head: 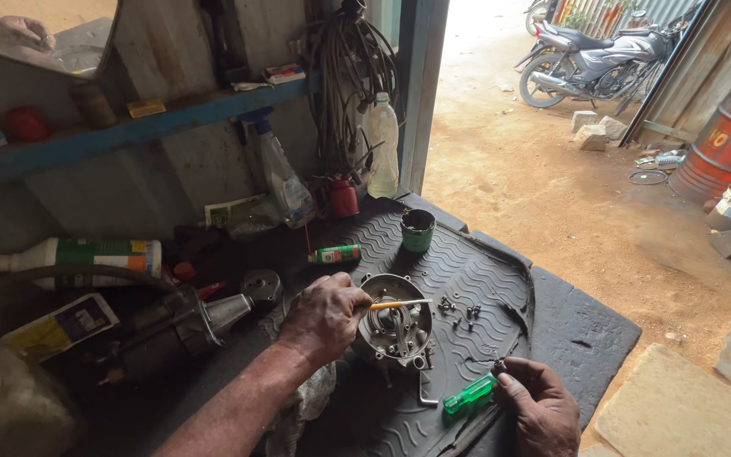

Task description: The person disassembles a small mechanical component, removes internal springs and parts, wipes down the housing with a cloth, and then begins to reassemble the unit.

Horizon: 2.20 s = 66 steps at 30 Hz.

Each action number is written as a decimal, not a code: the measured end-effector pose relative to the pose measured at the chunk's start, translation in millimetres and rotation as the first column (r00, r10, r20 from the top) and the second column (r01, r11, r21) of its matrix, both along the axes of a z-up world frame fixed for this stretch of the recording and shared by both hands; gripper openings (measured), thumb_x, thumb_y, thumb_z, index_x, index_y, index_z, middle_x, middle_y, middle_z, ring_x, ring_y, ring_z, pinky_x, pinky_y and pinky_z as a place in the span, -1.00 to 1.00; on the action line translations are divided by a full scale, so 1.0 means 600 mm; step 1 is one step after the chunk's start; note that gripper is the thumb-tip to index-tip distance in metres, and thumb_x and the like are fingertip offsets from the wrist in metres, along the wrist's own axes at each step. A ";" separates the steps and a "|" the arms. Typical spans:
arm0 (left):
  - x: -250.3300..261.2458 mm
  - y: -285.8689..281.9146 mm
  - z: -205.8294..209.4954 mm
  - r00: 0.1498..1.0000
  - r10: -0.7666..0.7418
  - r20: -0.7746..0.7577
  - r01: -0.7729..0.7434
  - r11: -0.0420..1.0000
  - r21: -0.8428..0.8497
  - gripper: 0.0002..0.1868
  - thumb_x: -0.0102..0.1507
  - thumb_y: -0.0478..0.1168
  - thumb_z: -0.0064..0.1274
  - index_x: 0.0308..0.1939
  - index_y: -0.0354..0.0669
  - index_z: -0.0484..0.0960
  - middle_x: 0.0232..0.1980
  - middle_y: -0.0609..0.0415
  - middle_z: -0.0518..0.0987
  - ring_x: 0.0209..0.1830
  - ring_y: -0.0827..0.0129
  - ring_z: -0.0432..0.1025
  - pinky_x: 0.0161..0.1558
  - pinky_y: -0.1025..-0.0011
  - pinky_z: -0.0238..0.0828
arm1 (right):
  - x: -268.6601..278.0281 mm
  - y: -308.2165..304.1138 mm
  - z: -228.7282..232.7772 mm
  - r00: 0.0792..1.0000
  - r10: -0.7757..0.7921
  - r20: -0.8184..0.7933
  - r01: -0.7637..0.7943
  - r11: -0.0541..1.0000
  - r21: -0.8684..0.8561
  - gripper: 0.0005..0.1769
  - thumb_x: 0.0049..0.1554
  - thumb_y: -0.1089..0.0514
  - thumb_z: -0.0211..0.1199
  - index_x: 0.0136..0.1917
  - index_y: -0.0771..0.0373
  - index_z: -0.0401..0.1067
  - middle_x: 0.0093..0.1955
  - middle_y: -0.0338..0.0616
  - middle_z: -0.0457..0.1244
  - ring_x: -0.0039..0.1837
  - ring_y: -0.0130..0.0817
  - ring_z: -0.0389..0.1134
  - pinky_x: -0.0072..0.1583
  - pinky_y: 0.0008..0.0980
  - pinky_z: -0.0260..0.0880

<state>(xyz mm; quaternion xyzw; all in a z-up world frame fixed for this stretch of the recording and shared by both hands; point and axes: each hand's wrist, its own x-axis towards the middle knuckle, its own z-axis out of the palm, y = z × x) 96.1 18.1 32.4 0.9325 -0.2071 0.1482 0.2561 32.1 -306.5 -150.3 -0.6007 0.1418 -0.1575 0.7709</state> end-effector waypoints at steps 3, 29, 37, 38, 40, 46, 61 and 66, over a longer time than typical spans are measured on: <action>0.001 -0.001 0.002 0.995 0.024 -0.097 -0.026 1.000 -0.017 -0.85 0.21 -0.14 0.17 -0.21 -0.02 0.79 -0.16 0.10 0.59 -0.08 0.17 0.55 -0.01 0.18 0.49 | 0.000 0.002 0.006 0.999 0.019 0.030 -0.018 0.999 -0.029 -0.70 0.09 0.41 0.30 0.12 0.46 0.49 -0.03 0.05 0.43 -0.08 -0.29 0.45 -0.03 -0.34 0.50; 0.017 0.005 -0.006 0.945 0.098 -0.313 -0.128 0.989 -0.078 -0.81 0.19 -0.17 0.13 -0.17 0.04 0.80 -0.20 0.00 0.73 -0.18 0.19 0.66 0.05 0.26 0.57 | -0.034 0.167 0.165 0.968 0.224 -0.114 -0.251 0.837 -0.486 -0.82 0.03 0.33 0.33 -0.06 0.31 0.64 -0.23 -0.22 0.49 -0.20 -0.56 0.45 -0.11 -0.55 0.44; 0.016 0.008 -0.013 0.973 0.106 -0.205 -0.126 0.988 -0.088 -0.79 0.11 -0.15 0.19 -0.20 0.06 0.82 -0.18 -0.12 0.68 -0.12 0.04 0.61 0.06 0.17 0.55 | -0.037 0.169 0.187 0.974 0.213 -0.076 -0.213 0.756 -0.619 -0.83 0.02 0.27 0.34 -0.08 0.25 0.66 -0.23 -0.24 0.50 -0.18 -0.57 0.47 -0.08 -0.52 0.45; 0.014 0.005 -0.011 0.972 0.108 -0.207 -0.127 0.989 -0.081 -0.80 0.12 -0.15 0.19 -0.20 0.06 0.82 -0.18 -0.12 0.69 -0.13 0.04 0.61 0.06 0.18 0.55 | -0.040 0.170 0.189 0.976 0.206 -0.075 -0.206 0.740 -0.640 -0.83 0.03 0.26 0.35 -0.08 0.24 0.65 -0.23 -0.23 0.50 -0.18 -0.57 0.47 -0.09 -0.52 0.45; 0.010 0.002 -0.005 0.960 0.112 -0.255 -0.133 0.989 -0.066 -0.81 0.15 -0.13 0.19 -0.18 0.07 0.82 -0.18 -0.07 0.70 -0.14 0.10 0.63 0.06 0.21 0.56 | -0.043 0.172 0.194 0.974 0.220 -0.057 -0.204 0.734 -0.648 -0.85 0.04 0.25 0.35 -0.09 0.23 0.65 -0.23 -0.22 0.50 -0.17 -0.56 0.47 -0.08 -0.52 0.46; 0.005 0.000 0.007 0.934 0.128 -0.333 -0.139 0.990 -0.009 -0.82 0.24 -0.13 0.14 -0.14 0.08 0.80 -0.20 0.05 0.73 -0.17 0.24 0.66 0.04 0.27 0.59 | -0.039 0.181 0.217 0.962 0.268 0.040 -0.142 0.622 -0.770 -0.90 0.04 0.22 0.35 -0.12 0.22 0.59 -0.20 -0.21 0.45 -0.14 -0.43 0.51 -0.05 -0.41 0.51; 0.011 0.007 -0.014 0.947 0.088 -0.308 -0.107 0.993 -0.046 -0.81 0.23 -0.15 0.11 -0.14 0.07 0.79 -0.20 0.00 0.74 -0.17 0.18 0.66 0.03 0.26 0.60 | -0.065 0.211 0.274 0.910 0.398 0.115 -0.037 0.354 -0.935 -0.74 0.04 0.29 0.30 0.04 0.27 0.43 -0.04 0.00 0.36 -0.01 -0.07 0.47 -0.01 -0.19 0.50; 0.005 0.008 -0.009 0.948 0.093 -0.305 -0.106 0.994 -0.027 -0.81 0.22 -0.15 0.12 -0.15 0.07 0.80 -0.19 0.01 0.74 -0.17 0.20 0.65 0.05 0.26 0.59 | -0.063 0.207 0.265 0.891 0.444 0.099 -0.019 0.254 -0.967 -0.75 0.02 0.28 0.31 -0.01 0.28 0.40 -0.11 0.01 0.35 -0.04 -0.03 0.45 -0.03 -0.13 0.46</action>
